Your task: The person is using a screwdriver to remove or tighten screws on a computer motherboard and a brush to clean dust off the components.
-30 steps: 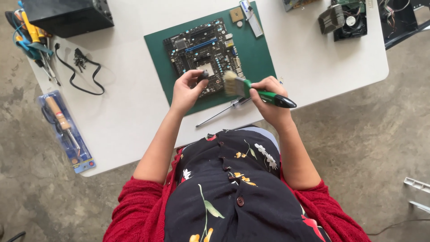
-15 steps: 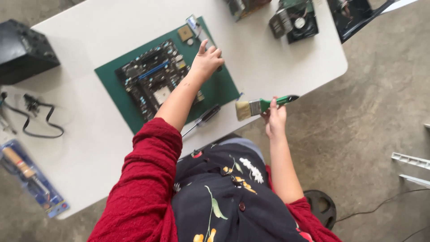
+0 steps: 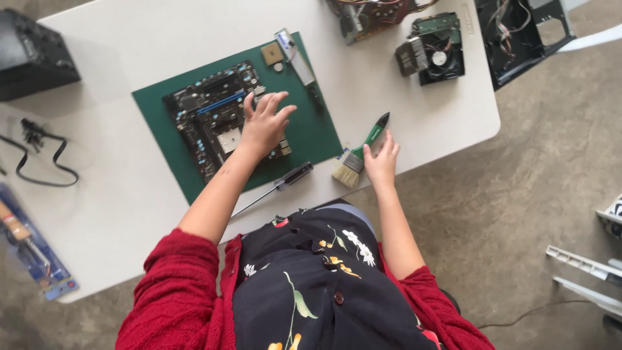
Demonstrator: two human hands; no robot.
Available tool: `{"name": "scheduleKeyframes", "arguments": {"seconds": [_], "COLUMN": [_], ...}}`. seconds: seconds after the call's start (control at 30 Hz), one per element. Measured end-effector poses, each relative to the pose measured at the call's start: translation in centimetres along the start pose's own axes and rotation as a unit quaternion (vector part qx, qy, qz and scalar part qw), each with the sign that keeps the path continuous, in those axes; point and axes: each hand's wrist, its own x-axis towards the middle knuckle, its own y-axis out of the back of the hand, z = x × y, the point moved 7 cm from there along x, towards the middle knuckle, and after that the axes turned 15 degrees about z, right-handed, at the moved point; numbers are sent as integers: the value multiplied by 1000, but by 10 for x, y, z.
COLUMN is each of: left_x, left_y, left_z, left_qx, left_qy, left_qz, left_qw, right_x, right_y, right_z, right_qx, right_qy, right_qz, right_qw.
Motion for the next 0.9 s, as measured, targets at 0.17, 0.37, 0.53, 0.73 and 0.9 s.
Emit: {"name": "scheduleKeyframes", "arguments": {"seconds": [0.17, 0.37, 0.53, 0.73, 0.9], "left_x": [-90, -179, -210, -206, -198], "left_y": [72, 79, 56, 50, 49], "left_z": [-42, -51, -49, -52, -54], "left_qx": [25, 36, 62, 72, 63], "left_qy": [142, 174, 151, 142, 138], "left_qz": [32, -13, -72, -51, -74], "left_qw": [989, 984, 984, 986, 986], "right_x": [-48, -117, -122, -124, -115], "right_y": [-23, -92, -77, 2, 58], "right_z": [-95, -110, -121, -162, -209], "right_qx": [-116, -199, -235, 66, 437], "right_qy": [249, 451, 480, 184, 125], "right_qz": [-130, -236, -221, -316, -228], "right_qw": [953, 837, 816, 928, 861]}}
